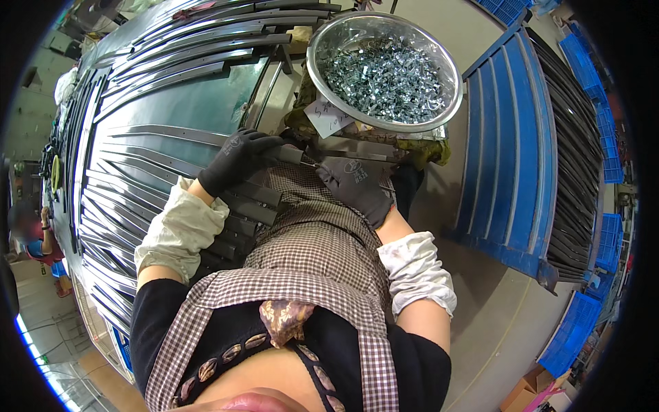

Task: The person repeatedly picks up long metal frame pieces and small metallic fasteners from a bowl, then inserts the fasteners into pre-drilled holes along the frame. The person works one frame at a time, placing each completed piece aside on a nearby rack.

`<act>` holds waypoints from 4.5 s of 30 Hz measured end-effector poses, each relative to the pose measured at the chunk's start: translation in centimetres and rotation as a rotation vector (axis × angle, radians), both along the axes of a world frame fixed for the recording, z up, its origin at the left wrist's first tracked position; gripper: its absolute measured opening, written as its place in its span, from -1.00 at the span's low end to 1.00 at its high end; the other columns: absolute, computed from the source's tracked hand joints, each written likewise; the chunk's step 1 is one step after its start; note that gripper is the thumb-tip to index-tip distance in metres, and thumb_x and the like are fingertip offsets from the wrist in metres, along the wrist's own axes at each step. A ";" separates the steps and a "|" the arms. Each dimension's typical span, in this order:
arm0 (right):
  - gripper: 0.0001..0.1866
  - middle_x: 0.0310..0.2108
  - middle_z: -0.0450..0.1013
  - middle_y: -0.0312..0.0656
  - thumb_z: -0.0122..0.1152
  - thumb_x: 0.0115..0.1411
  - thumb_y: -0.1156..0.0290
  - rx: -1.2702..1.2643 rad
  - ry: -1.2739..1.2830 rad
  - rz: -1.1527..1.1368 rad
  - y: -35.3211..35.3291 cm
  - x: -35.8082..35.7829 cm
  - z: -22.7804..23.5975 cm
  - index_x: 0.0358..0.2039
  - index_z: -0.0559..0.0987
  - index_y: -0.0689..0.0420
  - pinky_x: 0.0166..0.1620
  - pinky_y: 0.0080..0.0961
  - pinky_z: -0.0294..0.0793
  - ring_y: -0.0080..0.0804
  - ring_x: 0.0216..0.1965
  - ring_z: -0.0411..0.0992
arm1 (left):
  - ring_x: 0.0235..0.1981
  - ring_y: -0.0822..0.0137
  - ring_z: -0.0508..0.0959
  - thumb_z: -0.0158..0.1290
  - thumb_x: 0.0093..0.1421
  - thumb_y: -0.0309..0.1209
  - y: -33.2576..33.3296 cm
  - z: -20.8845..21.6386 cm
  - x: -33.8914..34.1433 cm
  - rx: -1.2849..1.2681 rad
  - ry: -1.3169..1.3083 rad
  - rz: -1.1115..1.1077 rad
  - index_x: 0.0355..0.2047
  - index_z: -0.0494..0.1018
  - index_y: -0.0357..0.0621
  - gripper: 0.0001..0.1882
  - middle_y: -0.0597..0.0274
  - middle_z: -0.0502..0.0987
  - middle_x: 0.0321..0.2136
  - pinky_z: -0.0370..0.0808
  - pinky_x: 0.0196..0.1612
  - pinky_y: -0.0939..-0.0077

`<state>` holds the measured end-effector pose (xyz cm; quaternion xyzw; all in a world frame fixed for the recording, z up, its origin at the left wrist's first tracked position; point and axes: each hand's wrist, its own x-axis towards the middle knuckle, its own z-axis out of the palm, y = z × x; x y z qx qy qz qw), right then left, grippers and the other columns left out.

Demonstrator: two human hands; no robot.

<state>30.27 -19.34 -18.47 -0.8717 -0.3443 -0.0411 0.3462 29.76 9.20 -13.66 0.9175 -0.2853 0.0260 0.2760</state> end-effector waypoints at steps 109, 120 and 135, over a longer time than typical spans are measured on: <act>-0.71 -0.37 0.47 -0.35 0.31 0.18 0.52 0.756 0.990 -0.132 -3.1 -3.1 2.3 -0.10 0.51 0.32 -0.30 -0.68 0.37 -0.70 -0.38 0.38 | -0.18 -0.02 0.60 0.22 0.09 -0.37 1.0 0.1 0.0 0.026 0.057 0.049 0.05 0.48 -0.12 -0.53 0.01 0.59 -0.15 0.52 -0.08 0.17; -0.58 -0.30 0.49 -0.27 0.29 0.19 0.45 0.622 0.928 -0.110 -1.7 -2.3 1.7 0.04 0.49 0.33 -0.29 -0.64 0.44 -0.63 -0.34 0.42 | -0.14 -0.04 0.56 0.20 0.11 -0.27 1.6 0.2 -0.4 0.149 0.062 0.059 0.08 0.47 -0.12 -0.49 0.01 0.58 -0.11 0.51 -0.06 0.18; -0.70 -0.35 0.55 -0.01 0.31 0.14 0.31 0.199 0.253 0.141 1.7 2.3 0.5 -0.12 0.59 0.13 -0.20 -0.27 0.51 -0.06 -0.29 0.54 | -0.19 0.01 0.56 0.27 0.02 -0.34 0.9 0.0 -0.3 0.055 0.068 -0.001 -0.04 0.53 -0.18 -0.54 0.05 0.60 -0.23 0.47 -0.05 0.21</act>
